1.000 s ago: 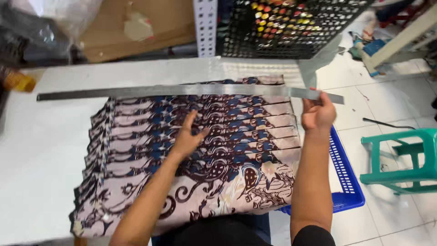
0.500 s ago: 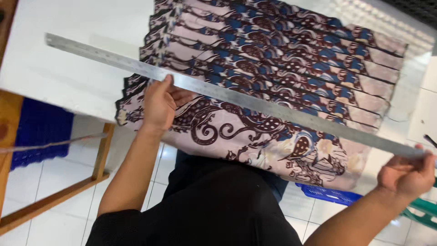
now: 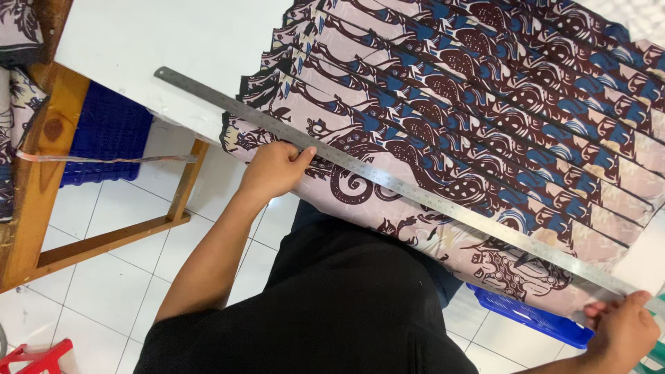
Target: The person aligns a metal ruler on a stack of patterned fabric and uses a white marker to draw straight lines along the ruler edge. The person repeatedly repositions the ruler and marks multiple parallel lines across the fabric stack.
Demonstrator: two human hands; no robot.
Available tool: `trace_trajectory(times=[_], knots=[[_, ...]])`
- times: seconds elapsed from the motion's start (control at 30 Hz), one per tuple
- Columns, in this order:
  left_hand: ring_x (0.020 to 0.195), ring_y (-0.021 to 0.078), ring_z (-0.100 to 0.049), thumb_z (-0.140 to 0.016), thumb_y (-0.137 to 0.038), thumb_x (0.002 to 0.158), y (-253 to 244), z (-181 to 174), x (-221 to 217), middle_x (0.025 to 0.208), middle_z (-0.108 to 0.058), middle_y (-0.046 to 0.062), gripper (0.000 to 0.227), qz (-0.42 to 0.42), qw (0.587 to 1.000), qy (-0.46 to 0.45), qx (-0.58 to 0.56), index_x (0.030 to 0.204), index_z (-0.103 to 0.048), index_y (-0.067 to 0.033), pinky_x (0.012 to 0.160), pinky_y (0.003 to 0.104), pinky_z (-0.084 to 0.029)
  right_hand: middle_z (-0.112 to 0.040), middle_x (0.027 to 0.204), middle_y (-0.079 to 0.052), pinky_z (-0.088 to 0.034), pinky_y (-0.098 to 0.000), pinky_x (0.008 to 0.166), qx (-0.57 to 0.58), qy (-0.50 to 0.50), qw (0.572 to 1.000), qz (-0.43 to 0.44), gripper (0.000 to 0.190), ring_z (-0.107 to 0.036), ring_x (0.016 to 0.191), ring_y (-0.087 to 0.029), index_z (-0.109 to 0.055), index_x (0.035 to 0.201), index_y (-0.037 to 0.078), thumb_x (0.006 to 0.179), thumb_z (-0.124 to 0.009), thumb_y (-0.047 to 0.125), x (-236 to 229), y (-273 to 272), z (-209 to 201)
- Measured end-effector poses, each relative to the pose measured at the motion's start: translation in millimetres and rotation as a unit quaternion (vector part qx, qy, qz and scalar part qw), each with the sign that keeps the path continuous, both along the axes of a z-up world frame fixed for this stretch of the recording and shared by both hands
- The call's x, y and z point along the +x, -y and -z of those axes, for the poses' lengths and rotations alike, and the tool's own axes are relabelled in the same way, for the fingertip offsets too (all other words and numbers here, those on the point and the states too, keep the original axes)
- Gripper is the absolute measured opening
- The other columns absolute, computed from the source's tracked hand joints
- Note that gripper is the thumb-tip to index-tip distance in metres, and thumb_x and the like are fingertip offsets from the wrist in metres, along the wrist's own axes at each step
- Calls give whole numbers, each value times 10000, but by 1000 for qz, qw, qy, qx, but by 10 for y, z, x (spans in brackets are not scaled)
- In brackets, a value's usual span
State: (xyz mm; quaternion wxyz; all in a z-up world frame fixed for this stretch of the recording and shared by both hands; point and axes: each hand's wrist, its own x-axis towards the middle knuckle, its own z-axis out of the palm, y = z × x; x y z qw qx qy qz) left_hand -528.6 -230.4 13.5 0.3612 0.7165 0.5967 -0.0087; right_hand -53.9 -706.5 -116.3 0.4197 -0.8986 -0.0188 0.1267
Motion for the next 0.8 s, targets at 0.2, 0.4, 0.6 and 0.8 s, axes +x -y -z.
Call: trace_trajectory(times=[0.2,0.4,0.6,0.8], knots=[[1305,487,-524,-663,-442,929,222,-42,-47,1379,-564,272,615,139,901,40,409,1373,-594,-22,1050,619,-418,-585,1295,-302,-437,-554,1021,-185,334,920,-84,369,-559,1212,-468,-547,1292,-55,1073,-656,222,-814,-650,-552],[1527,534,-108,-544,-601,955,209,190,61,1651,-227,310,856,176,921,-50,343,1588,-379,-49,1156,766,-59,-256,1689,-342,-52,-760,1184,-183,293,874,-341,822,-149,1561,-565,-400,1624,60,984,-566,549,-1388,-1420,-401],[1519,557,-95,-529,-600,989,186,268,16,1661,-171,313,878,195,911,-51,361,1618,-321,-24,1141,777,-52,-233,1695,-323,-37,-755,1188,-175,276,883,-336,822,-147,1555,-554,-374,1634,66,1013,-510,586,-1408,-1447,-472],[1525,470,-125,-503,-618,976,32,95,72,1623,-196,283,855,203,945,-94,238,1605,-303,-75,1164,744,-59,-234,1712,-305,-40,-744,1204,-166,288,883,-331,781,-140,1576,-534,-381,1643,84,1043,-508,568,-1469,-1440,-447]])
